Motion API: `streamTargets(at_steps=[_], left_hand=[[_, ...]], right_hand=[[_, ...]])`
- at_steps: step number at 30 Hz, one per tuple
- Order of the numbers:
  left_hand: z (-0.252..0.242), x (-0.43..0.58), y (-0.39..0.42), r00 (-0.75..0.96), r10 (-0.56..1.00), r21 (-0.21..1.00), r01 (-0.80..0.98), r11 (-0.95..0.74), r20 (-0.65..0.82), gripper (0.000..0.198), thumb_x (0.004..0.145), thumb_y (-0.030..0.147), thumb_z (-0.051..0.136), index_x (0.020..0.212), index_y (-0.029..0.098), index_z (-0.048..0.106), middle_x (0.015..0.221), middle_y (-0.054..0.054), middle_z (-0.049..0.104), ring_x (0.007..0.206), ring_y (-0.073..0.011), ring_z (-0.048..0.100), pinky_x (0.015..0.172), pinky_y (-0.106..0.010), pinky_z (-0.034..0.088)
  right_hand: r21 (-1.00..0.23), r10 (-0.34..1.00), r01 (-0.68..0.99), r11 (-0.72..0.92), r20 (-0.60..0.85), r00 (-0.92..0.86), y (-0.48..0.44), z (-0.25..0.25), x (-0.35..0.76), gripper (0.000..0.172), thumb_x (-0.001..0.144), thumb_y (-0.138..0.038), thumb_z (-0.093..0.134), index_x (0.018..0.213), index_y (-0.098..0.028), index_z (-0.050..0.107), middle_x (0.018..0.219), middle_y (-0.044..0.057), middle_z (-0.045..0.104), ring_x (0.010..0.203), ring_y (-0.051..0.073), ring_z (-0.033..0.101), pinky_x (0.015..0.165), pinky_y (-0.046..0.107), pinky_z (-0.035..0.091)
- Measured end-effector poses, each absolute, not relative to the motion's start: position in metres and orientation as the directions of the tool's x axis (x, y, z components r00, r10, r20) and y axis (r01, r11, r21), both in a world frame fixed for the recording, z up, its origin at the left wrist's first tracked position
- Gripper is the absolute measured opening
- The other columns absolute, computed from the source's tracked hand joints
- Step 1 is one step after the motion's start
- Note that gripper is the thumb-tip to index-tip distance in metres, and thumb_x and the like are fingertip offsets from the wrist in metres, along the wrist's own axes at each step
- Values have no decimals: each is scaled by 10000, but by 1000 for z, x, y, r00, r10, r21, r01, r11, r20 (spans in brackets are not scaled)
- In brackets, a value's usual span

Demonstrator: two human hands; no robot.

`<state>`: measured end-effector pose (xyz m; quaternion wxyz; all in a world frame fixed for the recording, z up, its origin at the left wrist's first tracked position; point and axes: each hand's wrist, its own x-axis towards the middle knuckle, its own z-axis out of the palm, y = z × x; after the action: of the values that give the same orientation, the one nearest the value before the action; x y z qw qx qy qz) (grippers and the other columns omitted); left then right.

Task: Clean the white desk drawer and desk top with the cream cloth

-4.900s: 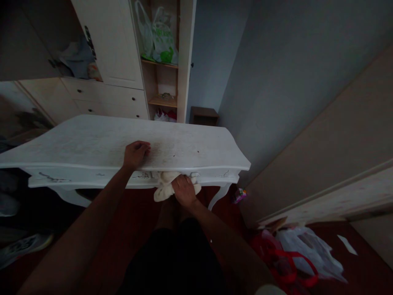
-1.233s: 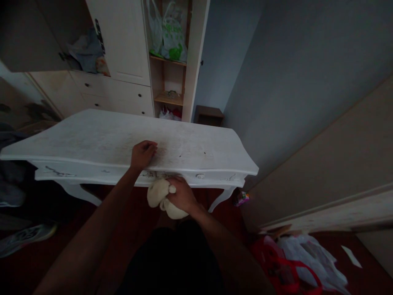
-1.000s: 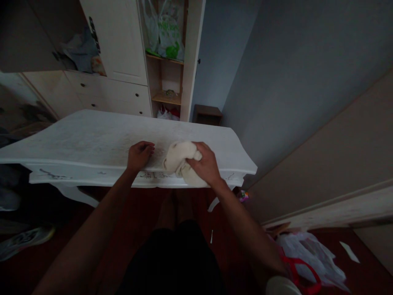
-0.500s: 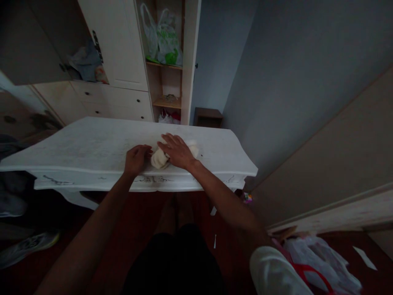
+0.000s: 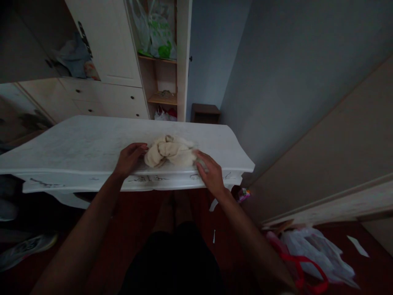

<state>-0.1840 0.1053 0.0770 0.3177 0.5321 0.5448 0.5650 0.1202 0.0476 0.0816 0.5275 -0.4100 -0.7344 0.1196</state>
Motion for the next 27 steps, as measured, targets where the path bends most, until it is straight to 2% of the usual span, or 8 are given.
streamTargets(at_steps=[3, 5, 7, 9, 11, 14, 20, 27], left_hand=[[76, -184, 106, -228, 938, 949, 239, -207, 262, 341, 723, 413, 673, 945, 157, 712, 894, -58, 725, 778, -174, 636, 748, -275, 532], [76, -184, 105, -226, 937, 940, 276, -202, 268, 351, 719, 408, 677, 961, 155, 714, 908, -62, 731, 796, -181, 642, 754, -278, 534], [77, -184, 105, -221, 937, 928, 318, -193, 270, 334, 719, 386, 674, 959, 159, 718, 919, -62, 737, 825, -191, 651, 768, -280, 538], [79, -183, 104, -223, 935, 920, 342, -190, 276, 296, 716, 358, 669, 935, 166, 724, 922, -58, 741, 850, -193, 659, 784, -274, 541], [79, -183, 104, -236, 929, 918, 345, -195, 286, 260, 712, 344, 669, 901, 177, 731, 913, -52, 742, 853, -190, 662, 786, -263, 544], [79, -183, 106, -262, 919, 920, 340, -197, 293, 229, 700, 353, 679, 857, 195, 736, 882, -42, 739, 821, -191, 659, 754, -267, 555], [78, -183, 107, -277, 916, 915, 360, -181, 290, 247, 685, 376, 681, 846, 198, 743, 820, -37, 724, 761, -188, 641, 700, -272, 552], [74, -185, 109, -257, 912, 893, 402, -201, 321, 251, 713, 380, 657, 858, 192, 737, 888, -45, 740, 815, -186, 658, 777, -283, 548]], right_hand=[[-792, 848, 416, 447, 523, 85, 16, 51, 140, 184, 854, -399, 667, 892, -258, 779, 854, 31, 767, 678, 196, 700, 711, 357, 585], [-846, 912, 406, 344, 404, 67, -2, 33, 150, 259, 819, -443, 686, 676, -237, 751, 512, -11, 650, 417, 155, 569, 507, 303, 521], [-874, 949, 411, 258, 309, 63, -12, 17, 157, 425, 860, -473, 614, 516, -227, 664, 362, -32, 503, 346, 143, 496, 481, 304, 494], [-890, 970, 401, 218, 244, 15, -15, 5, 161, 430, 852, -454, 619, 487, -227, 628, 418, -14, 555, 503, 187, 630, 659, 372, 556], [-931, 984, 319, 178, 158, -86, -13, -6, 163, 181, 731, -393, 751, 662, -232, 707, 696, 22, 725, 868, 260, 720, 915, 483, 515], [-999, 989, 34, -29, -34, -146, -3, -17, 162, 503, 543, -332, 865, 1012, -251, 701, 1124, 74, 732, 1128, 288, 654, 1010, 525, 453], [-755, 859, -409, -512, -441, -261, 27, -16, 144, 424, 819, -566, 630, 999, -183, 654, 1124, 129, 721, 884, 212, 714, 740, 354, 548], [-535, 769, -556, -635, -501, -397, 52, -13, 110, 416, 941, -499, 496, 938, -122, 671, 946, 110, 740, 636, 139, 647, 518, 228, 451]])
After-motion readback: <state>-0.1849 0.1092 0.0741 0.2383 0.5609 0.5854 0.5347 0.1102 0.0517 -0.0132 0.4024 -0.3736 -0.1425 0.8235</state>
